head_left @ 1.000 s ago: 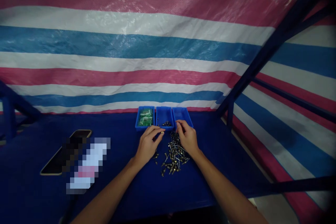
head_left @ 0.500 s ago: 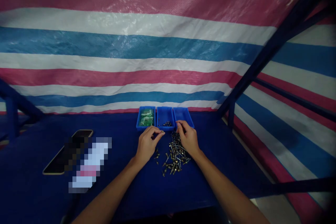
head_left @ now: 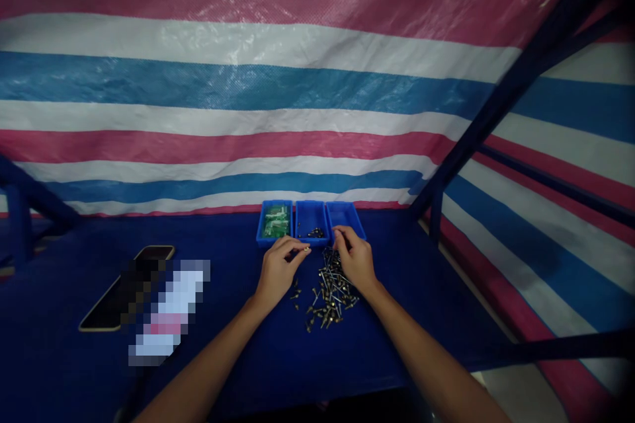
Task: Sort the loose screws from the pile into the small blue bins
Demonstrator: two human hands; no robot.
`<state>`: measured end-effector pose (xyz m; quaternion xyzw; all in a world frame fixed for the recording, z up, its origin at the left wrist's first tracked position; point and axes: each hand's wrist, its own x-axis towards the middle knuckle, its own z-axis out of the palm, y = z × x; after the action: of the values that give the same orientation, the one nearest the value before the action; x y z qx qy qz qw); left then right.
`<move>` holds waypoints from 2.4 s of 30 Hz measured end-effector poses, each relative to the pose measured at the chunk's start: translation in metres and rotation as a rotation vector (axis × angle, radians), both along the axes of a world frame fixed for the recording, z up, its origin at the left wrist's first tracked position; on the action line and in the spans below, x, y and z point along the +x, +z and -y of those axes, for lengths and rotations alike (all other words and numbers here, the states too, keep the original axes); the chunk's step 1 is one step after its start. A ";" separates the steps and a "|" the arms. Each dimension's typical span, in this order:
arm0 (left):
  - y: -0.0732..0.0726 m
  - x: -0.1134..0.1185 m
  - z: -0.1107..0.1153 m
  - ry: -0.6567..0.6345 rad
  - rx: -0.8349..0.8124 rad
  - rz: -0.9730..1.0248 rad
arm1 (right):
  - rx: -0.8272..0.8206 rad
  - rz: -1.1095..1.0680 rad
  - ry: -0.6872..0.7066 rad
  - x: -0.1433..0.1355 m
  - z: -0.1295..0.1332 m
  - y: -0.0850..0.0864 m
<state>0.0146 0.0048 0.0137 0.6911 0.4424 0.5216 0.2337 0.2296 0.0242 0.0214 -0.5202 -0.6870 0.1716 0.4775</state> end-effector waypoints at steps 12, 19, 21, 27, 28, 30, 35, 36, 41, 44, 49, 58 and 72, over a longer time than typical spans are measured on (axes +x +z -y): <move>0.002 -0.001 -0.001 0.012 0.000 -0.012 | 0.012 -0.002 0.000 0.001 0.001 0.002; -0.003 0.001 -0.002 0.057 0.032 0.041 | 0.034 -0.007 -0.004 0.002 0.000 0.002; -0.005 0.001 -0.003 0.072 0.039 0.039 | 0.035 -0.002 -0.004 0.002 0.000 0.002; -0.004 -0.003 -0.004 0.046 0.059 -0.003 | 0.026 0.003 0.009 0.001 0.001 0.001; -0.003 -0.003 -0.004 0.038 0.055 -0.014 | 0.027 0.002 0.014 0.000 0.001 0.001; -0.002 -0.004 -0.002 0.026 0.043 -0.035 | 0.025 0.001 0.018 0.000 0.000 0.000; 0.001 -0.002 -0.001 -0.026 0.018 -0.069 | 0.024 0.004 0.011 0.001 -0.001 0.001; 0.001 -0.002 -0.001 -0.032 0.017 -0.076 | 0.024 0.003 0.011 0.002 -0.001 0.001; 0.001 -0.002 -0.001 -0.026 0.020 -0.114 | 0.027 0.002 0.014 0.001 0.000 0.001; 0.000 -0.002 -0.001 -0.023 0.028 -0.129 | 0.028 0.001 0.017 0.001 0.001 0.001; -0.001 -0.002 -0.001 -0.023 0.060 -0.166 | 0.037 0.004 0.016 0.001 0.000 0.002; -0.003 -0.003 -0.002 -0.036 0.066 -0.205 | 0.028 0.013 0.006 0.001 0.001 0.003; -0.003 -0.002 -0.001 0.108 0.047 -0.070 | 0.025 0.001 -0.005 0.002 0.001 0.004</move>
<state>0.0122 0.0057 0.0111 0.6891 0.4748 0.5193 0.1734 0.2318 0.0234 0.0249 -0.5161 -0.6881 0.1615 0.4838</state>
